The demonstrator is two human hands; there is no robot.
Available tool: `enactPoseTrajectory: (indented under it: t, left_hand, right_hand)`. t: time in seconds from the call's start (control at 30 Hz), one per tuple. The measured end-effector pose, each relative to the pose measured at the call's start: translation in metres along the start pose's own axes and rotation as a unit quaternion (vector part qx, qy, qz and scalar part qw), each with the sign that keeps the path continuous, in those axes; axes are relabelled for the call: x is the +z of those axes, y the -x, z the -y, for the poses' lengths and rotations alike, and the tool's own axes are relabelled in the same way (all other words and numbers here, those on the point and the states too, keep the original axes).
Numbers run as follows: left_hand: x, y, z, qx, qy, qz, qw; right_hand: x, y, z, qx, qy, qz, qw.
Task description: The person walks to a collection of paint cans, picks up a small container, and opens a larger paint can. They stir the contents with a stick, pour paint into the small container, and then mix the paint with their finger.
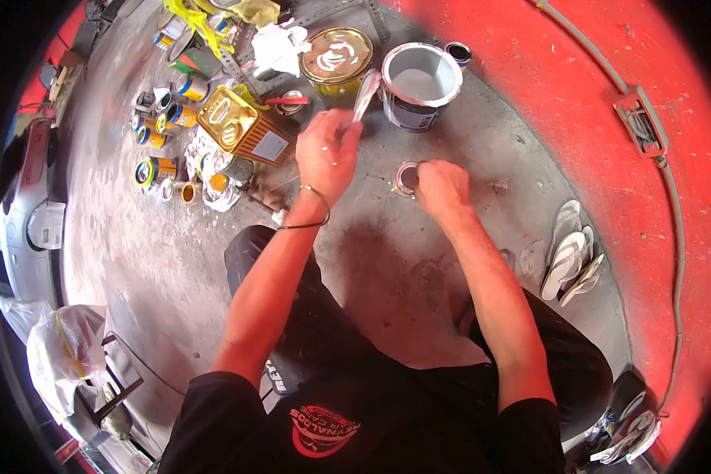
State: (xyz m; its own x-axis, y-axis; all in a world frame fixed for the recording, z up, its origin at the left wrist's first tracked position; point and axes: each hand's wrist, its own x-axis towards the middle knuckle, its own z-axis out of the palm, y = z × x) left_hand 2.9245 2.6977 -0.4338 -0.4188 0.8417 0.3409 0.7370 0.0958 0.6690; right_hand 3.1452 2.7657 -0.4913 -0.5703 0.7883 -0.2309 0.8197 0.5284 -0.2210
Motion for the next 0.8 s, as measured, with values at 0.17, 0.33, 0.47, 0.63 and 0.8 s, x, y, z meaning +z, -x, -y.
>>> enactPoseTrajectory:
  t: [0.17, 0.33, 0.47, 0.63, 0.8]
  left_hand:
    - [0.037, -0.062, -0.053, 0.277, -0.134, 0.014, 0.951]
    - [0.104, -0.092, -0.052, 0.252, -0.366, 0.242, 0.862]
    - [0.124, -0.097, -0.031, 0.214, -0.345, 0.272, 0.873]
    - [0.116, -0.128, -0.030, 0.114, -0.338, 0.322, 0.877]
    - [0.108, -0.145, -0.030, 0.138, -0.332, 0.348, 0.866]
  right_hand:
    - [-0.010, -0.001, 0.011, 0.035, -0.051, 0.052, 0.997]
    - [-0.005, 0.003, 0.004, 0.010, -0.053, -0.039, 0.998]
    - [-0.014, 0.002, 0.003, 0.016, -0.037, 0.056, 0.998]
    - [0.011, 0.002, -0.003, -0.027, -0.067, -0.104, 0.992]
    - [0.020, 0.000, -0.012, -0.042, -0.038, -0.072, 0.996]
